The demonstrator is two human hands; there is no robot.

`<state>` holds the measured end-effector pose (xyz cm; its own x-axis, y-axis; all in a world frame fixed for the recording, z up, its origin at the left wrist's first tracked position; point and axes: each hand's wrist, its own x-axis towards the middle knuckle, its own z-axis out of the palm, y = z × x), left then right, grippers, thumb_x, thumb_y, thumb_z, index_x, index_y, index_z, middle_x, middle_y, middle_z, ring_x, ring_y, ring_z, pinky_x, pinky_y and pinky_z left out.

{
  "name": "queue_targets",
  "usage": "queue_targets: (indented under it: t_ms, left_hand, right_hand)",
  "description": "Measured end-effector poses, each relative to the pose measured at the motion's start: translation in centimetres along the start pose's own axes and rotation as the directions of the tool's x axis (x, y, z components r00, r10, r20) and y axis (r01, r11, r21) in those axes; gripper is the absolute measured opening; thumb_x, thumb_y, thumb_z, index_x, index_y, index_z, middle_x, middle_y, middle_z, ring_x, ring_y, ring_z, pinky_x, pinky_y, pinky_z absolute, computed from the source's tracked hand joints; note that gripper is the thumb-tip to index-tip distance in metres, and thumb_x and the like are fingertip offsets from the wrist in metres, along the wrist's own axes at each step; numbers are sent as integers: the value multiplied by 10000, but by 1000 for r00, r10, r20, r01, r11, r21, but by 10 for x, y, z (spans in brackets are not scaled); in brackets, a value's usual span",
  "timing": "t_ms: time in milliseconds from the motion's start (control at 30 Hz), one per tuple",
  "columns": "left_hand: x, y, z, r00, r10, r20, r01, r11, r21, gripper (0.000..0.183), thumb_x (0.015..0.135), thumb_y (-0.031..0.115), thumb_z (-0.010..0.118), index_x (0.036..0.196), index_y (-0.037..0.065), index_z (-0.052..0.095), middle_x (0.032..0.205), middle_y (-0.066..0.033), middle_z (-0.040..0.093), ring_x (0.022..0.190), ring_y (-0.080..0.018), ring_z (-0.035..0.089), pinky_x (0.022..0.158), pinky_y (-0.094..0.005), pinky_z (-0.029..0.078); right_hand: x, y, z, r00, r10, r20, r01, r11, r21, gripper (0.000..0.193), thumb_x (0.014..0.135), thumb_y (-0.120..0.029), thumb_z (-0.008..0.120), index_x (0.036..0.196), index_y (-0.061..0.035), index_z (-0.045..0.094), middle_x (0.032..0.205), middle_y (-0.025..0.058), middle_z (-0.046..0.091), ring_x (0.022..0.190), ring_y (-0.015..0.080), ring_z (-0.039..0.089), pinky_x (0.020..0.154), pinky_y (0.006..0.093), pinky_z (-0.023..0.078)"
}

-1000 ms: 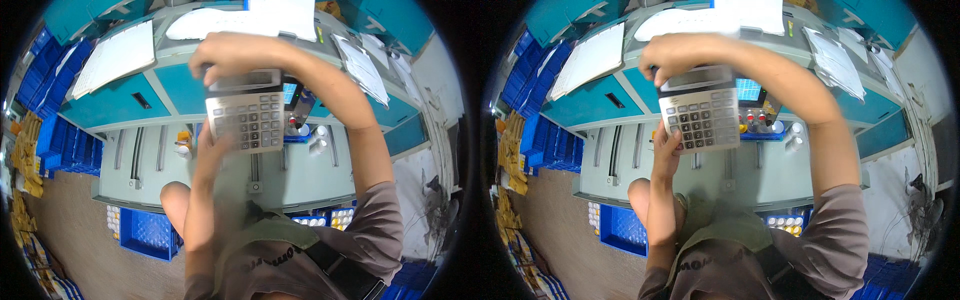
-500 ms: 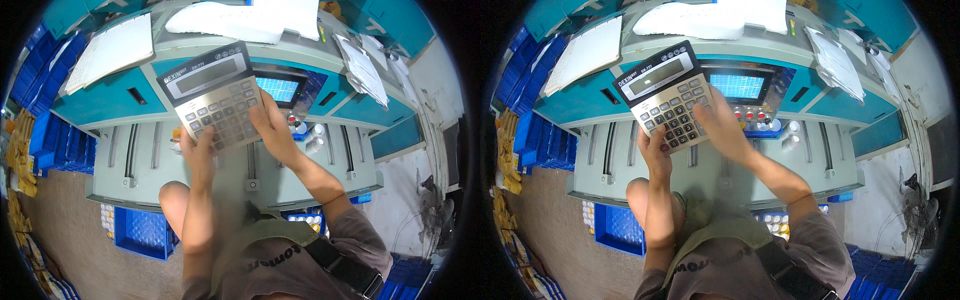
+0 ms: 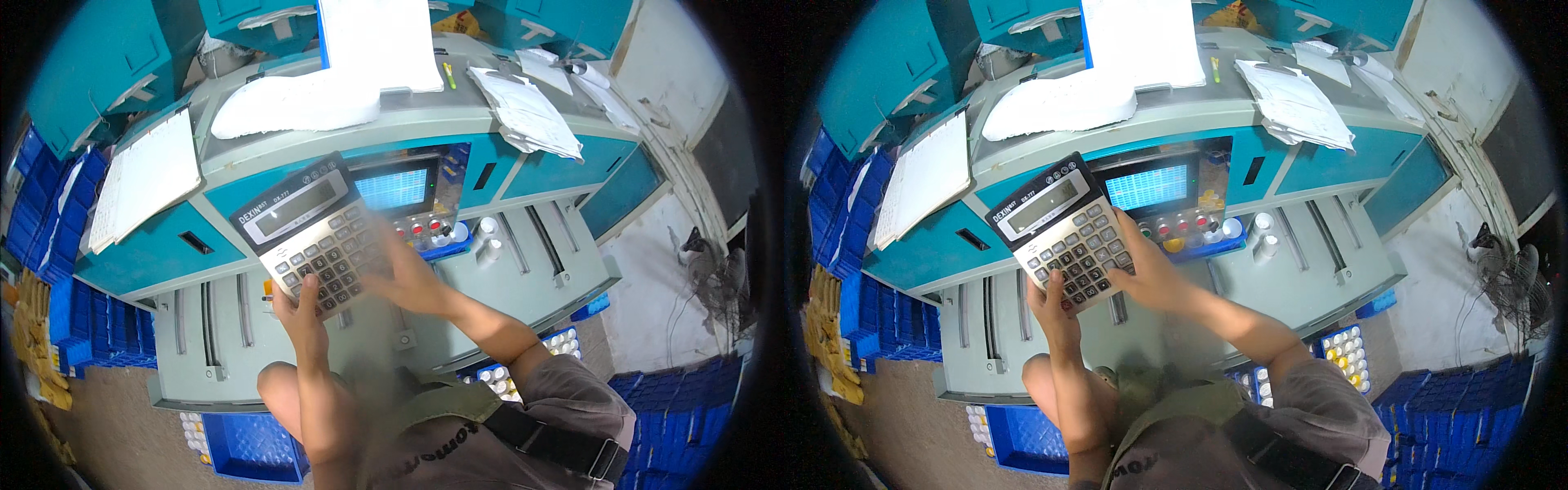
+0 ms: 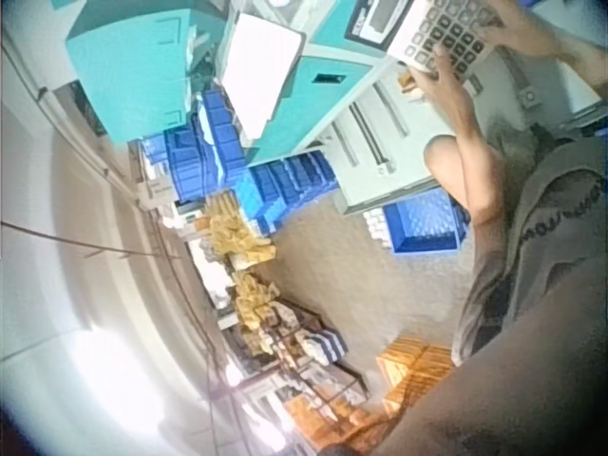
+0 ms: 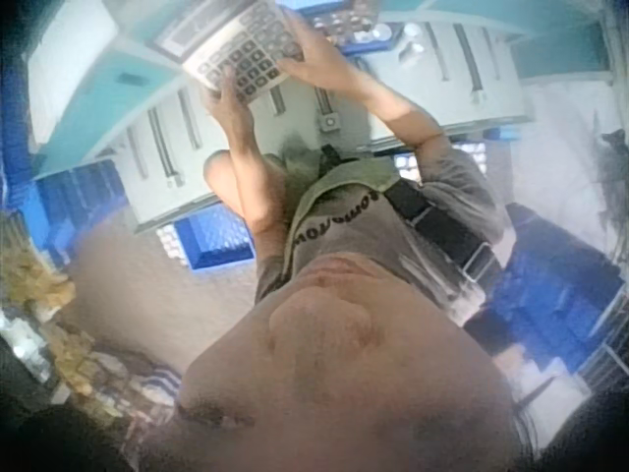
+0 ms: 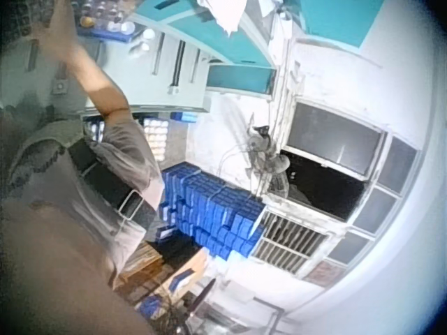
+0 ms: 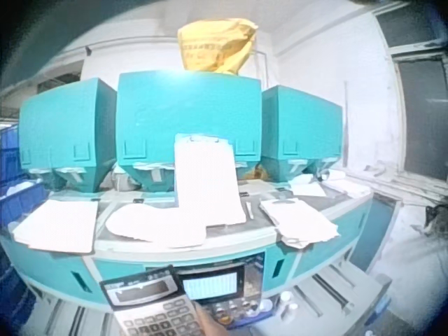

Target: The person operates a machine's touchscreen, writes on a clipboard, and uses a calculator. They then pick up small white and yellow containers from blue bins, place them into a blue tray, and carry the tray to the machine to load the containers into the machine's slots.

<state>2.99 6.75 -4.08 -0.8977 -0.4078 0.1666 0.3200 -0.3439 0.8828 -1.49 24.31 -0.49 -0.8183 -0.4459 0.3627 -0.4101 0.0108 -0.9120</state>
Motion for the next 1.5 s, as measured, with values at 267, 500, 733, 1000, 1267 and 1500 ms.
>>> queue_targets:
  t_ms: [267,500,733,1000,1267,1500]
  left_hand:
    - [-7,-2,5,999,-27,30,27,1000,12,387,886,78,647,1237,-19,518,1104,-116,648,967,-151,639,833,-266,512]
    - [-8,0,8,999,-43,21,42,999,16,378,841,-18,605,1211,-22,524,1077,-111,655,937,-153,648,818,-265,522]
    - [-8,0,9,997,-71,-33,69,996,-58,438,757,-23,576,1192,0,533,1032,-81,646,893,-151,640,782,-246,511]
    - [-9,-4,1,997,-72,-12,73,996,59,473,756,-34,553,1227,-5,518,1007,-64,637,870,-132,611,756,-248,496]
    - [-13,5,8,993,96,64,-106,979,171,515,780,18,638,1262,-11,459,1104,-88,594,980,-139,588,837,-263,491]
    - [-11,2,13,991,121,64,-131,975,181,544,762,63,739,1233,-8,475,1087,-90,603,961,-143,597,816,-262,499]
  right_hand:
    - [-8,7,-4,999,1,-36,0,1000,18,874,799,-57,680,1513,24,183,1515,183,322,1411,261,300,1158,385,232]
    - [-14,9,-2,998,48,-40,-40,984,171,880,791,-36,668,1517,13,173,1505,165,331,1410,246,296,1157,378,229]
    - [-11,14,1,986,127,-103,-130,991,-15,853,782,7,657,1494,35,188,1428,196,398,1371,248,357,1128,363,286]
    - [-9,11,2,993,105,-47,-98,988,122,808,770,80,638,1470,18,239,1361,128,478,1263,195,474,1056,331,389]
    - [-1,14,7,981,154,-120,-138,981,134,662,832,9,661,1399,15,319,1291,109,516,1201,172,508,1014,317,416]
    - [10,11,14,957,168,-235,-126,975,184,517,843,-131,734,1245,30,451,1158,126,610,1056,163,585,890,317,486]
